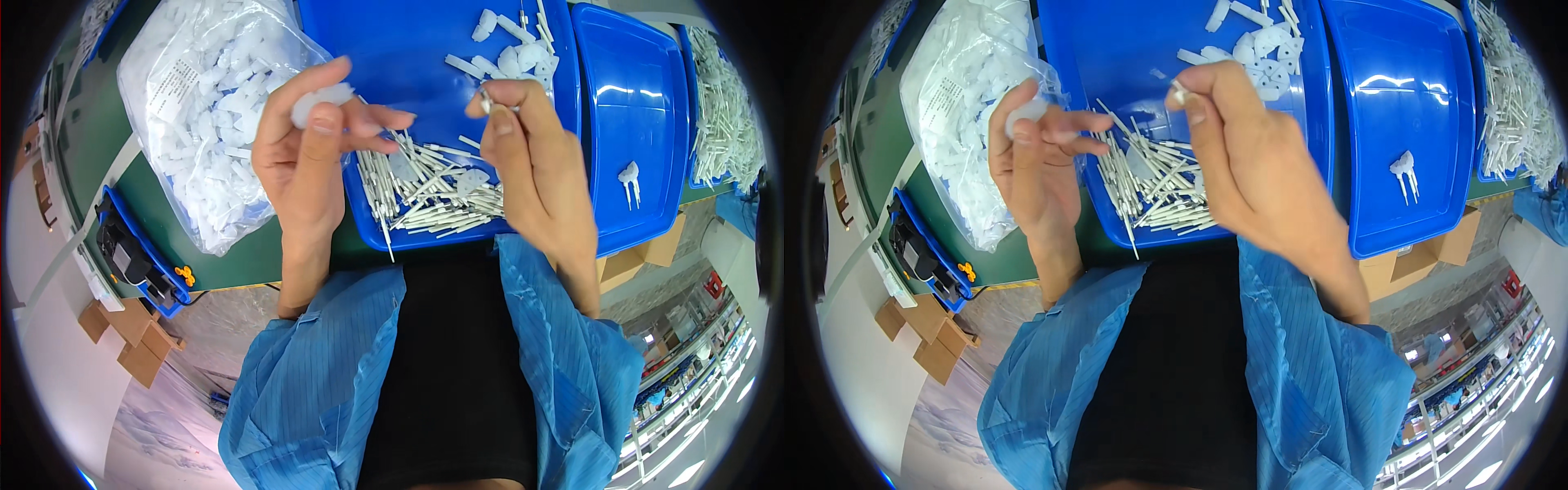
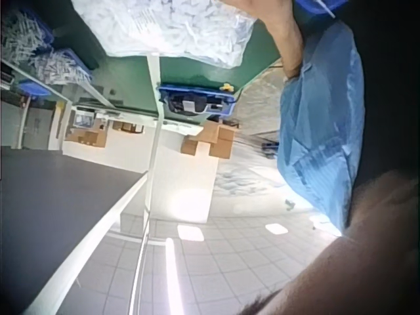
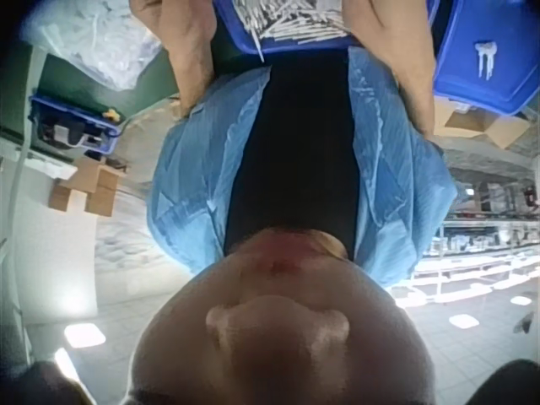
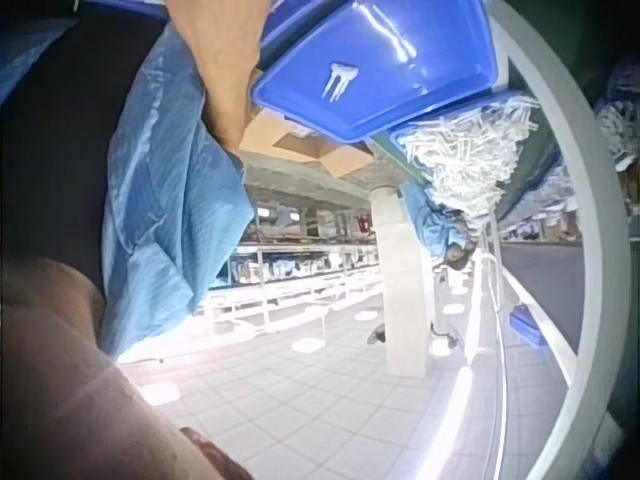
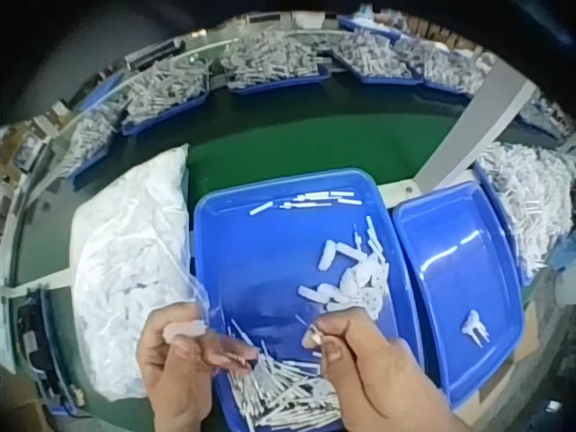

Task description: The person assembles small white plastic components by inserting thin rods into circular bases. They pick up a base and a rod from a blue tray, align the rod with a hole in the base, and push it through to create a finished unit. The completed assemblies are placed into a separate blue tray to the right.

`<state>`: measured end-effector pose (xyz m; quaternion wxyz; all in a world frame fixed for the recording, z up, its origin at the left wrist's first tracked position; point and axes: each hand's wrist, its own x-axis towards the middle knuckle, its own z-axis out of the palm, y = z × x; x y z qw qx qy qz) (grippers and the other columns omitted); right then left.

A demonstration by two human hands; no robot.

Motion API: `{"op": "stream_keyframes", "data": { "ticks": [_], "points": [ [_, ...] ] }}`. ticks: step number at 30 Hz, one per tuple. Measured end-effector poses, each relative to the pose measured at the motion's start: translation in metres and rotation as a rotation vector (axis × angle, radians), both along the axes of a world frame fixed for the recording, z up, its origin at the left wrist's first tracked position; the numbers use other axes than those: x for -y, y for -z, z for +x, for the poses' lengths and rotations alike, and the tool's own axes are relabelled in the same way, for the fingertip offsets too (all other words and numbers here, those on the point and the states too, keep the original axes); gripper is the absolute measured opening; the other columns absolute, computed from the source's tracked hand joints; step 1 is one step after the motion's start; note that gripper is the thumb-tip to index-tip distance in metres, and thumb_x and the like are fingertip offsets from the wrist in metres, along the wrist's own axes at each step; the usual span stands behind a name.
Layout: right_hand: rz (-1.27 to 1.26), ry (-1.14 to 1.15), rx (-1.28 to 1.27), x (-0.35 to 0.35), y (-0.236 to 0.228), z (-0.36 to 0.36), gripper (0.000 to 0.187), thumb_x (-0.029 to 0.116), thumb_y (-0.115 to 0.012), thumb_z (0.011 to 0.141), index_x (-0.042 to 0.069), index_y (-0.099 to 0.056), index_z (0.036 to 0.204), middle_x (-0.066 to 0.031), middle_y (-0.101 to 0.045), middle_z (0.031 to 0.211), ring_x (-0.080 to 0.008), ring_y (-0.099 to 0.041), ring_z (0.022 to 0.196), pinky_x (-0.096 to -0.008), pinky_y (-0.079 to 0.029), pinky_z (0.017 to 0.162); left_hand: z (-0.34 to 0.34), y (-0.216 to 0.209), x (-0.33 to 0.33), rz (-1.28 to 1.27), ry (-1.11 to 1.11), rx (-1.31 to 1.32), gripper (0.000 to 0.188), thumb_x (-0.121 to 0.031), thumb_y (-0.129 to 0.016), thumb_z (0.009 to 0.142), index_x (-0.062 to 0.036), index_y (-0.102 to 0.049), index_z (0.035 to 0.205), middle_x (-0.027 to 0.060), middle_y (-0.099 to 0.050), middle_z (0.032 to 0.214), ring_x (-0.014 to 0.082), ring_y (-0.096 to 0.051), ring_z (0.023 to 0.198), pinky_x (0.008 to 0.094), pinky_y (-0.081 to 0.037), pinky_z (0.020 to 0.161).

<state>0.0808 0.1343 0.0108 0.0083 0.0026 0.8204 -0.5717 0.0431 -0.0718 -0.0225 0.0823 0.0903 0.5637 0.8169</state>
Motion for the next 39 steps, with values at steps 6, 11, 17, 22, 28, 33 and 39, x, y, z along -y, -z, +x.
{"op": "stream_keyframes", "data": {
  "ticks": [6,11,17,22,28,33,39],
  "points": [
    [-0.069,-0.114,-0.004,0.036,-0.011,0.012,0.017,0.011,-0.06,0.097,0.002,-0.056,0.111,-0.0156,-0.07,0.087,-0.0299,-0.071,0.069,-0.0352,-0.054,0.057,0.003,-0.002,-0.013,-0.039,-0.043,0.034,0.038,-0.014,-0.052,0.102,0.0072,-0.054,0.133,0.0174,-0.065,0.117,0.0216,-0.069,0.087,0.027,-0.058,0.069],
    [0.141,0.075,-0.166,0.047,-0.003,0.01,0.013,0.01,-0.064,0.094,0.003,-0.057,0.103,-0.0103,-0.067,0.075,-0.0268,-0.067,0.059,-0.0332,-0.051,0.047,0.007,-0.007,-0.022,-0.154,-0.066,-0.079,0.04,0.008,-0.061,0.091,0.0074,-0.056,0.131,0.0185,-0.07,0.107,0.0214,-0.069,0.097,0.0277,-0.056,0.083],
    [0.452,0.041,-0.233,0.047,-0.004,0.005,0.013,0.009,-0.066,0.09,0.005,-0.057,0.097,-0.0073,-0.065,0.072,-0.0225,-0.064,0.054,-0.0334,-0.049,0.045,0.008,-0.005,-0.021,-0.088,-0.106,-0.013,0.031,0.006,-0.065,0.09,0.0085,-0.062,0.121,0.0222,-0.069,0.11,0.0209,-0.069,0.098,0.0272,-0.056,0.084],
    [0.162,-0.024,-0.249,0.048,0.0,0.016,0.014,0.0,-0.062,0.092,0.002,-0.06,0.106,-0.0094,-0.069,0.081,-0.0137,-0.065,0.058,-0.0282,-0.049,0.051,0.003,-0.007,-0.014,-0.372,-0.18,-0.15,0.025,0.007,-0.067,0.087,0.0082,-0.067,0.112,0.0245,-0.067,0.115,0.0203,-0.068,0.1,0.0266,-0.056,0.082],
    [-0.141,0.15,-0.047,0.041,-0.005,0.003,0.014,0.013,-0.061,0.097,0.0,-0.058,0.102,-0.0101,-0.064,0.071,-0.0142,-0.064,0.057,-0.0276,-0.047,0.05,0.006,0.0,-0.016,-0.05,-0.089,-0.148,0.024,0.01,-0.067,0.085,0.0095,-0.067,0.109,0.0253,-0.064,0.12,0.0212,-0.068,0.101,0.0263,-0.056,0.085],
    [-0.285,0.091,0.096,0.037,0.014,-0.001,0.011,0.012,-0.06,0.096,0.002,-0.058,0.099,-0.003,-0.051,0.057,-0.0038,-0.044,0.051,-0.0233,-0.033,0.046,0.008,-0.004,-0.025,-0.006,-0.07,0.074,0.032,0.011,-0.064,0.087,0.0085,-0.062,0.119,0.0243,-0.065,0.12,0.0236,-0.068,0.105,0.0307,-0.056,0.091],
    [-0.328,0.021,0.05,0.03,0.016,0.003,0.006,0.007,-0.058,0.094,0.002,-0.057,0.098,-0.0039,-0.052,0.058,-0.003,-0.044,0.051,-0.0226,-0.03,0.046,-0.001,-0.009,-0.011,-0.019,0.079,0.295,0.033,0.009,-0.066,0.087,0.0057,-0.064,0.119,0.0204,-0.069,0.11,0.0196,-0.069,0.098,0.0282,-0.057,0.084]
  ]
}}
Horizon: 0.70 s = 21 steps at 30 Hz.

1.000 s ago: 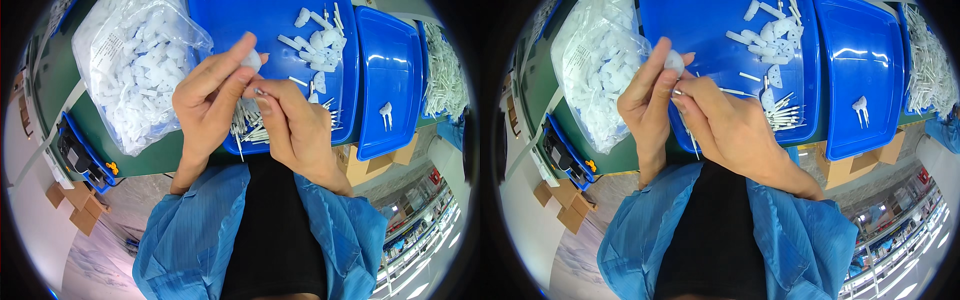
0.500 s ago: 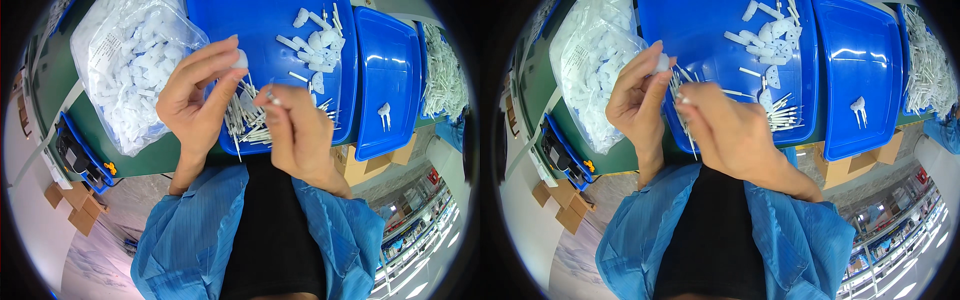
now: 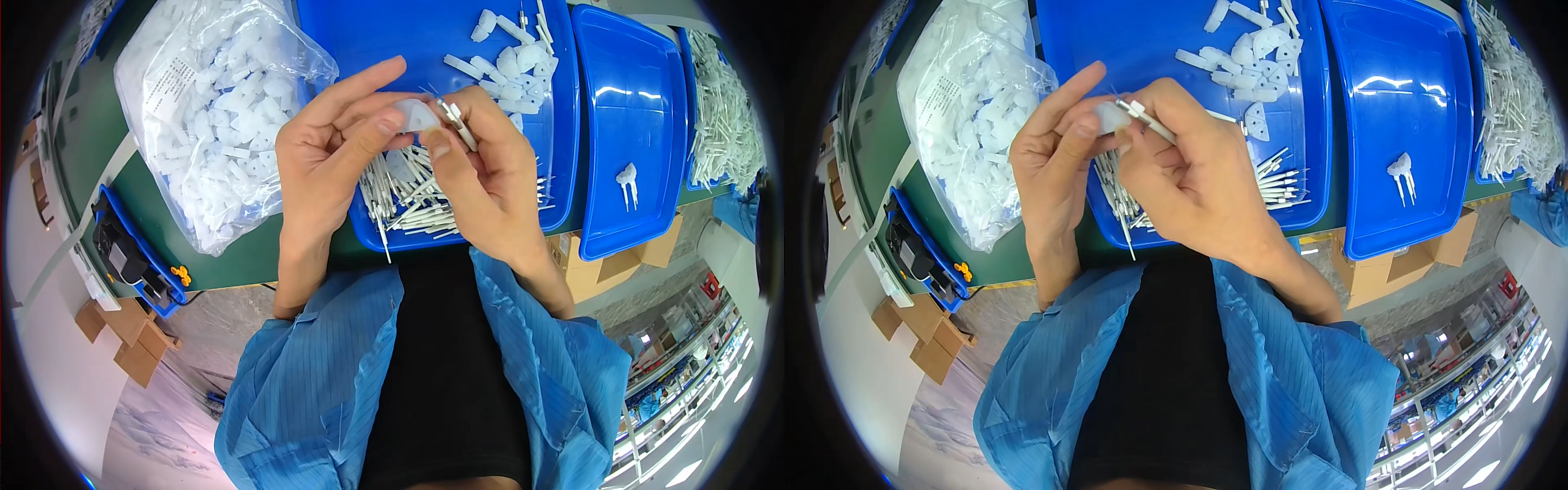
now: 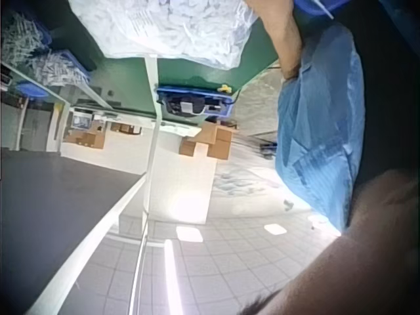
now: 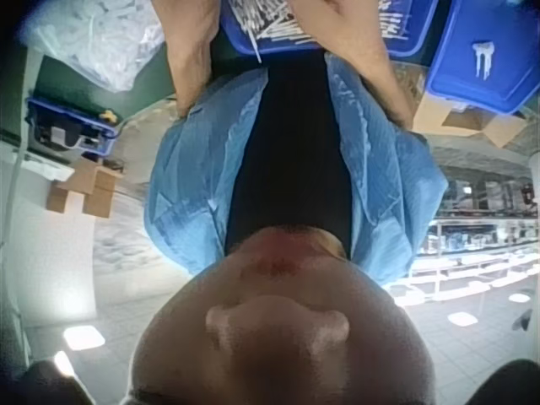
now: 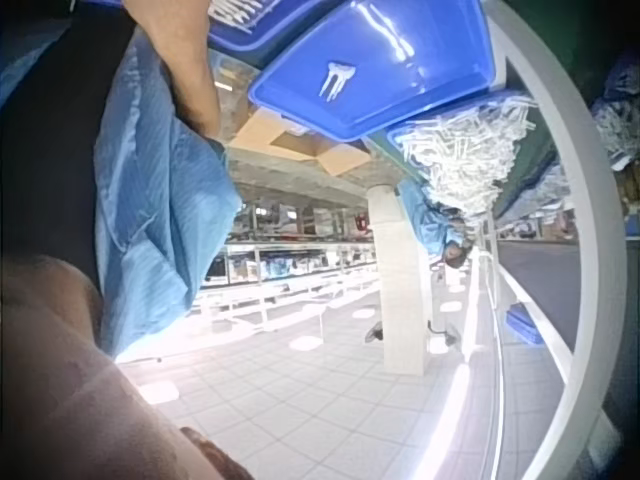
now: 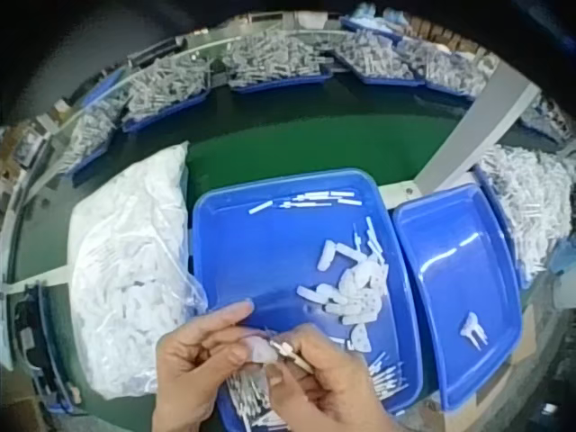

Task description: The person assembles small white plastic components by inserting thin rods into circular bases. They pick up a base and a rod from a blue tray, align the rod with a hole in the base, and push it through to create a finished unit. The completed assemblies are placed into a separate blue tray to the right.

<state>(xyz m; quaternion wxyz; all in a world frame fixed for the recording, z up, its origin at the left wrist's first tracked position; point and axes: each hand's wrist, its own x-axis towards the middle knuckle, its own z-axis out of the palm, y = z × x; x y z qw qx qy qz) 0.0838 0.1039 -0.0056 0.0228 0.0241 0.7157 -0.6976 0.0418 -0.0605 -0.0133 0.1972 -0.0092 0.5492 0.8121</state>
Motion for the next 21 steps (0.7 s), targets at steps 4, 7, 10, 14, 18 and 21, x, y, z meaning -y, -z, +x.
{"op": "stream_keyframes", "data": {
  "ticks": [4,7,10,14,18,21],
  "points": [
    [0.257,0.101,-0.034,0.003,-0.005,0.001,0.014,0.009,-0.063,0.093,0.001,-0.055,0.102,-0.0087,-0.059,0.064,-0.0157,-0.059,0.052,-0.0308,-0.042,0.046,0.003,0.012,0.001,-0.143,-0.029,-0.234,0.029,0.004,-0.068,0.088,0.0061,-0.065,0.117,0.0167,-0.071,0.103,0.0169,-0.07,0.088,0.0247,-0.057,0.076],
    [0.382,0.056,-0.129,0.007,-0.006,0.008,0.019,0.01,-0.064,0.092,0.001,-0.053,0.105,-0.0133,-0.063,0.07,-0.0286,-0.066,0.059,-0.0386,-0.049,0.05,0.006,0.009,-0.005,-0.105,-0.122,-0.205,0.027,0.002,-0.068,0.089,0.0062,-0.065,0.116,0.0161,-0.072,0.1,0.0162,-0.069,0.083,0.0244,-0.057,0.073],
    [0.381,-0.026,-0.184,0.01,-0.006,0.013,0.014,0.008,-0.062,0.093,0.002,-0.055,0.103,-0.0157,-0.063,0.074,-0.0336,-0.065,0.063,-0.04,-0.051,0.052,0.005,0.008,-0.003,-0.038,-0.112,-0.224,0.024,0.003,-0.065,0.091,0.0059,-0.065,0.114,0.0151,-0.07,0.101,0.016,-0.068,0.084,0.0256,-0.057,0.073],
    [0.286,-0.089,-0.29,0.009,-0.011,0.01,0.012,0.007,-0.062,0.092,0.002,-0.057,0.102,-0.0152,-0.065,0.076,-0.0322,-0.066,0.062,-0.0384,-0.051,0.052,0.0,0.012,-0.004,-0.125,-0.055,-0.446,0.018,0.005,-0.06,0.092,0.0049,-0.064,0.11,0.0128,-0.063,0.108,0.0165,-0.066,0.091,0.0266,-0.056,0.076],
    [0.245,-0.024,-0.316,0.014,-0.012,0.005,0.01,0.001,-0.057,0.094,0.0,-0.059,0.104,-0.0088,-0.069,0.08,-0.0151,-0.065,0.057,-0.0244,-0.047,0.05,0.004,0.018,-0.001,0.161,-0.024,-0.396,0.018,0.005,-0.061,0.092,0.0041,-0.063,0.11,0.0106,-0.058,0.111,0.0173,-0.065,0.097,0.0262,-0.054,0.082],
    [0.34,0.088,-0.302,0.02,-0.007,0.007,0.011,0.005,-0.064,0.091,0.002,-0.06,0.101,-0.013,-0.064,0.068,-0.0259,-0.065,0.055,-0.034,-0.05,0.048,0.008,0.023,-0.001,0.38,-0.058,-0.144,0.021,-0.001,-0.062,0.094,0.0039,-0.061,0.115,0.0124,-0.059,0.118,0.018,-0.065,0.099,0.0289,-0.053,0.087]
  ]
}}
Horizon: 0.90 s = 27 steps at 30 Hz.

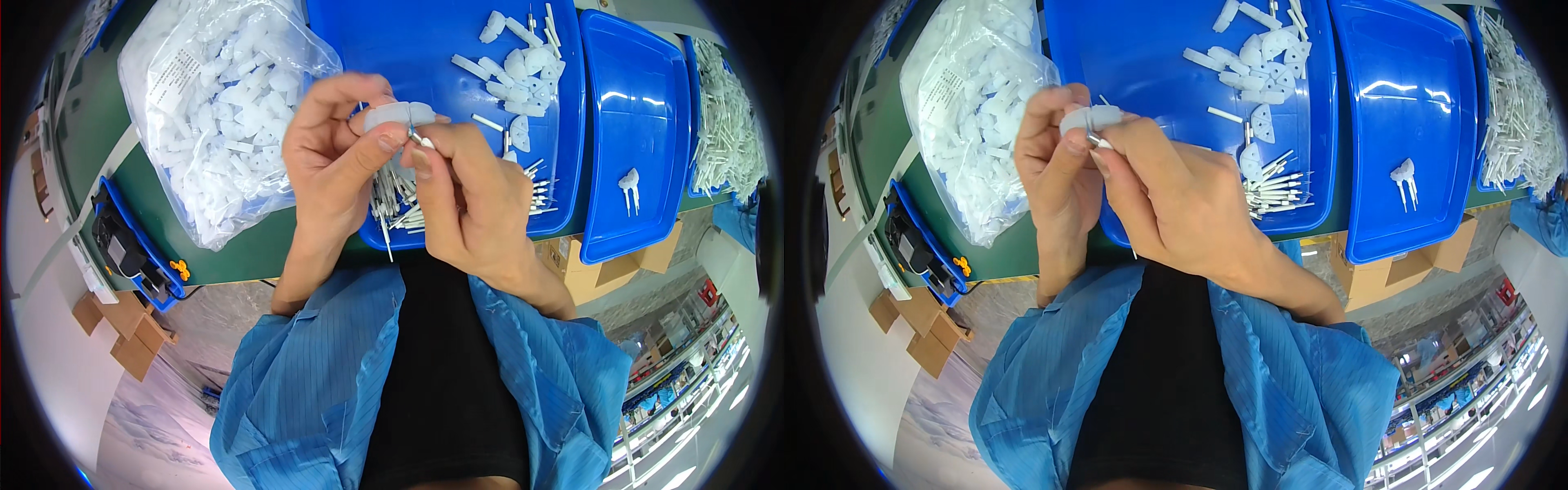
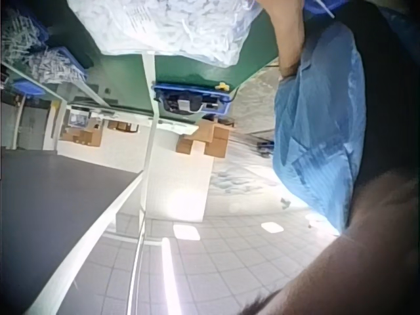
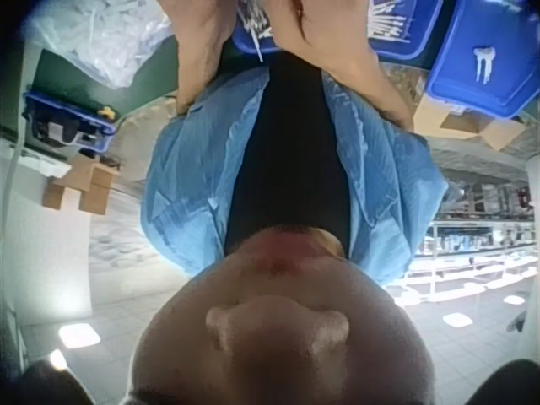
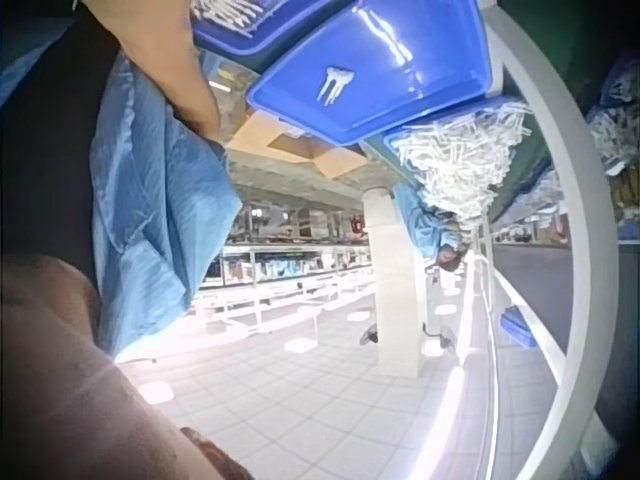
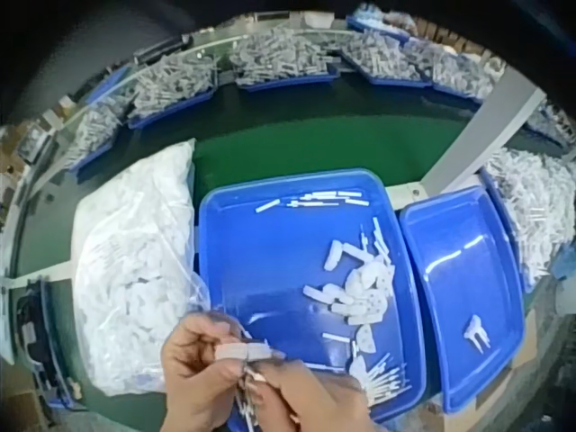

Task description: The person assembles small white plastic components by inserting thin rods into circular bases. They pick up a base and a rod from a blue tray, align the rod with a hole in the base, and push it through to create a finished unit. The completed assemblies are placed into a separate blue tray to the right.

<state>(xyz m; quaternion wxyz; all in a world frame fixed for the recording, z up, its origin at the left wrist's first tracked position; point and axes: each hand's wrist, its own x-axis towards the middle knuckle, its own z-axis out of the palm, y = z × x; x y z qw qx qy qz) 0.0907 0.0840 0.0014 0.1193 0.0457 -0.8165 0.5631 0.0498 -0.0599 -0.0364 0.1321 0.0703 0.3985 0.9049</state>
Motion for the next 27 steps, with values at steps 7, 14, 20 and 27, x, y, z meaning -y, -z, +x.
{"op": "stream_keyframes", "data": {
  "ticks": [7,14,20,27],
  "points": [
    [0.085,-0.132,0.005,-0.01,-0.007,-0.001,0.009,0.0,-0.062,0.089,0.002,-0.063,0.099,-0.0075,-0.067,0.071,-0.0161,-0.065,0.053,-0.0266,-0.047,0.048,-0.001,0.001,-0.013,-0.254,-0.194,-0.202,0.028,-0.004,-0.061,0.096,0.0052,-0.059,0.122,0.0153,-0.06,0.12,0.0251,-0.068,0.102,0.0344,-0.055,0.089],
    [0.039,-0.109,0.039,-0.006,-0.005,-0.003,0.012,0.005,-0.065,0.089,0.002,-0.062,0.1,-0.0106,-0.065,0.069,-0.0235,-0.065,0.055,-0.0319,-0.049,0.048,0.001,-0.007,-0.007,-0.304,-0.071,-0.055,0.032,0.007,-0.058,0.093,0.0076,-0.056,0.125,0.0219,-0.066,0.114,0.0289,-0.071,0.097,0.0335,-0.06,0.083],
    [0.131,-0.075,0.144,-0.02,-0.013,-0.005,0.007,0.005,-0.065,0.09,0.002,-0.062,0.096,-0.0114,-0.061,0.065,-0.0247,-0.063,0.052,-0.0328,-0.047,0.046,0.001,-0.012,-0.013,-0.331,-0.113,-0.056,0.036,-0.002,-0.061,0.094,0.0073,-0.055,0.129,0.027,-0.065,0.116,0.0336,-0.071,0.095,0.0396,-0.061,0.081],
    [0.201,-0.074,0.117,-0.018,-0.013,-0.007,0.005,0.005,-0.065,0.09,0.003,-0.062,0.093,-0.0107,-0.064,0.066,-0.0251,-0.063,0.052,-0.0332,-0.047,0.045,0.001,-0.008,-0.01,-0.433,-0.132,-0.2,0.034,0.001,-0.061,0.094,0.007,-0.056,0.126,0.0261,-0.067,0.112,0.0322,-0.071,0.096,0.0392,-0.061,0.082]
  ]
}}
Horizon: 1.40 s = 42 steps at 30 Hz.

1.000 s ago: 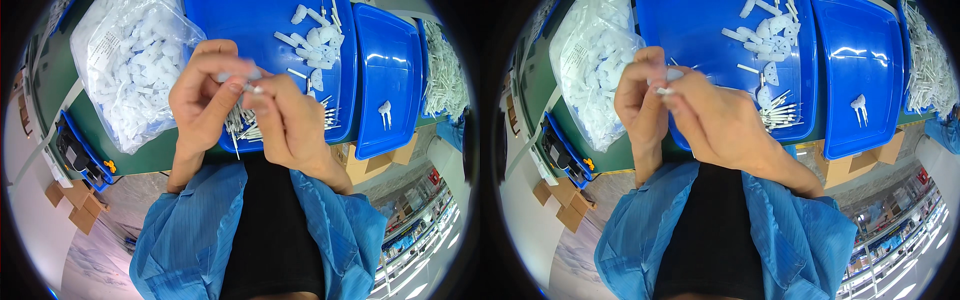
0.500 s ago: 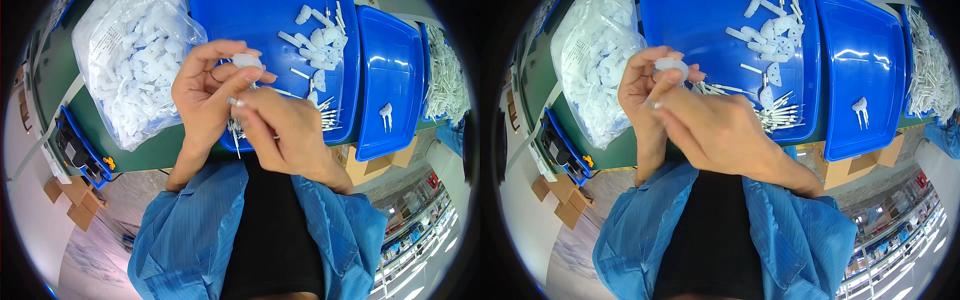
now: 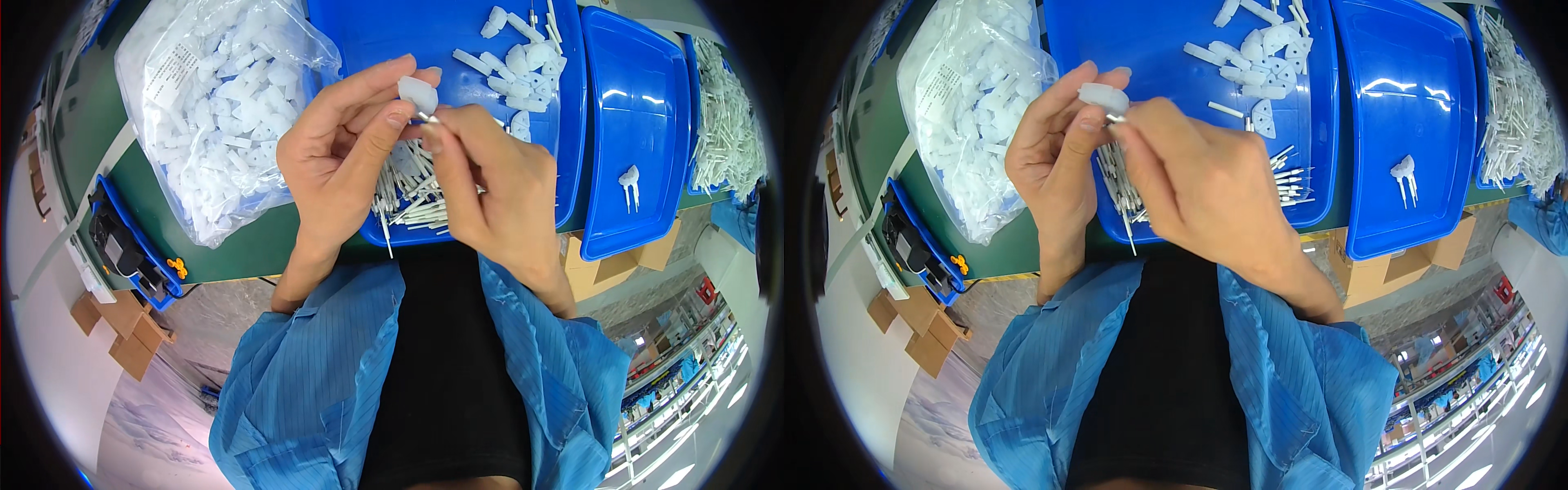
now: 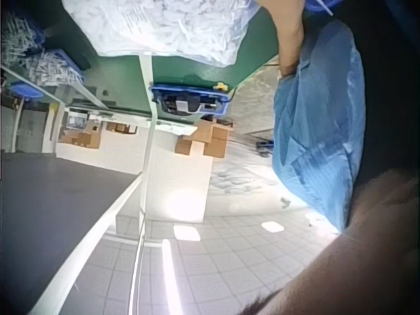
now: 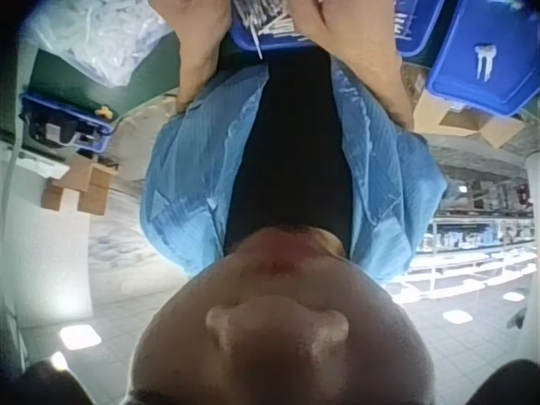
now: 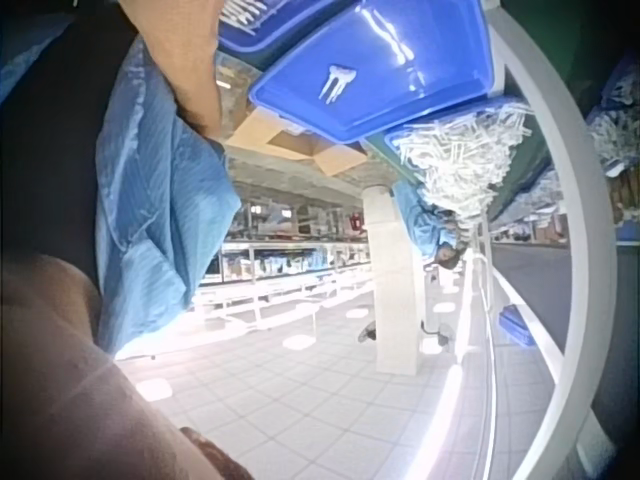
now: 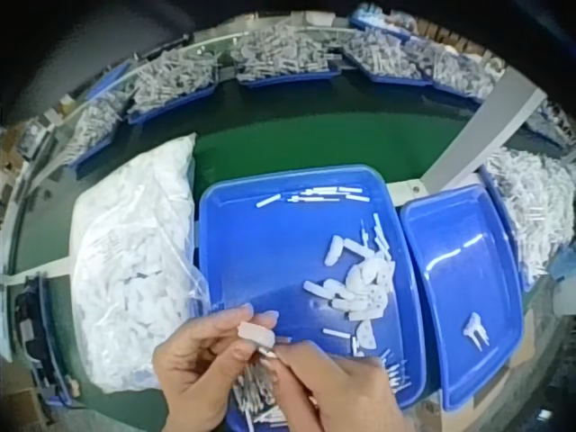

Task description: The person assembles small white plastic components by inserting thin rods into circular bases. They pick up a base and a rod from a blue tray, align the rod with a hole in the base, and push it through to create a finished unit. The completed assemblies are placed into a separate blue tray to the right.

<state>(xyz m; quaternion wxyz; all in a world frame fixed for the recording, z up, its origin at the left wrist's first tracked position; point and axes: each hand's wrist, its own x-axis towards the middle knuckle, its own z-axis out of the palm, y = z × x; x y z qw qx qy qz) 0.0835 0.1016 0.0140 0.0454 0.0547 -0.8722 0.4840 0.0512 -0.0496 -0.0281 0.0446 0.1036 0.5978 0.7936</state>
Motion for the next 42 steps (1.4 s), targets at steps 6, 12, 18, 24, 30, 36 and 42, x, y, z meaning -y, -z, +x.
{"op": "stream_keyframes", "data": {
  "ticks": [6,12,18,24,30,36,42],
  "points": [
    [-0.069,0.095,0.035,0.004,0.001,0.006,0.009,0.006,-0.069,0.087,0.003,-0.061,0.092,-0.0074,-0.061,0.058,-0.0184,-0.061,0.045,-0.0291,-0.042,0.04,0.001,0.004,0.001,0.037,-0.042,0.018,0.025,0.004,-0.062,0.092,0.0067,-0.059,0.116,0.0257,-0.067,0.112,0.0347,-0.071,0.095,0.0415,-0.061,0.081],
    [0.023,0.083,-0.099,0.004,0.0,0.003,0.01,0.007,-0.069,0.087,0.003,-0.061,0.09,-0.0066,-0.058,0.055,-0.0182,-0.058,0.043,-0.0295,-0.041,0.039,0.0,0.003,0.002,0.055,-0.079,0.021,0.021,0.006,-0.065,0.089,0.0042,-0.061,0.109,0.0227,-0.066,0.11,0.0369,-0.07,0.093,0.043,-0.062,0.078],
    [0.009,0.067,-0.001,0.004,-0.005,0.005,0.008,0.007,-0.067,0.089,0.002,-0.061,0.091,-0.0065,-0.061,0.06,-0.0156,-0.06,0.047,-0.0272,-0.042,0.041,-0.001,0.006,0.005,0.021,-0.063,-0.038,0.019,0.009,-0.064,0.088,0.0031,-0.062,0.106,0.0195,-0.065,0.109,0.0354,-0.071,0.092,0.0453,-0.062,0.081],
    [-0.013,-0.018,0.172,-0.005,-0.023,0.002,0.003,0.004,-0.063,0.093,0.001,-0.064,0.094,-0.0059,-0.063,0.066,-0.0073,-0.06,0.051,-0.0219,-0.043,0.046,-0.004,0.009,0.008,0.1,-0.004,-0.042,0.022,0.015,-0.066,0.084,0.0081,-0.062,0.105,0.0187,-0.063,0.11,0.0235,-0.068,0.1,0.0297,-0.059,0.087],
    [0.008,-0.06,0.127,-0.009,-0.027,-0.003,0.003,0.004,-0.063,0.093,0.001,-0.065,0.094,-0.0068,-0.06,0.061,-0.01,-0.059,0.049,-0.0239,-0.041,0.045,-0.005,0.007,0.009,0.076,0.025,-0.047,0.02,0.013,-0.064,0.086,0.0087,-0.062,0.106,0.0183,-0.061,0.112,0.0221,-0.066,0.103,0.0286,-0.056,0.089],
    [0.053,-0.082,0.169,-0.014,-0.033,-0.003,0.003,0.004,-0.064,0.092,0.001,-0.065,0.093,-0.0079,-0.06,0.061,-0.0137,-0.059,0.047,-0.0257,-0.041,0.045,-0.005,0.007,0.009,0.033,0.051,-0.089,0.02,0.013,-0.062,0.087,0.0088,-0.062,0.107,0.0175,-0.061,0.112,0.021,-0.066,0.101,0.0271,-0.056,0.088],
    [0.092,-0.093,0.152,-0.015,-0.031,-0.003,0.003,0.004,-0.063,0.093,0.002,-0.065,0.094,-0.0089,-0.06,0.062,-0.017,-0.058,0.047,-0.0269,-0.042,0.045,-0.006,0.007,0.01,-0.012,0.041,-0.132,0.017,0.01,-0.061,0.089,0.0076,-0.061,0.105,0.0187,-0.061,0.111,0.0248,-0.067,0.098,0.0322,-0.057,0.084]
  ]
}}
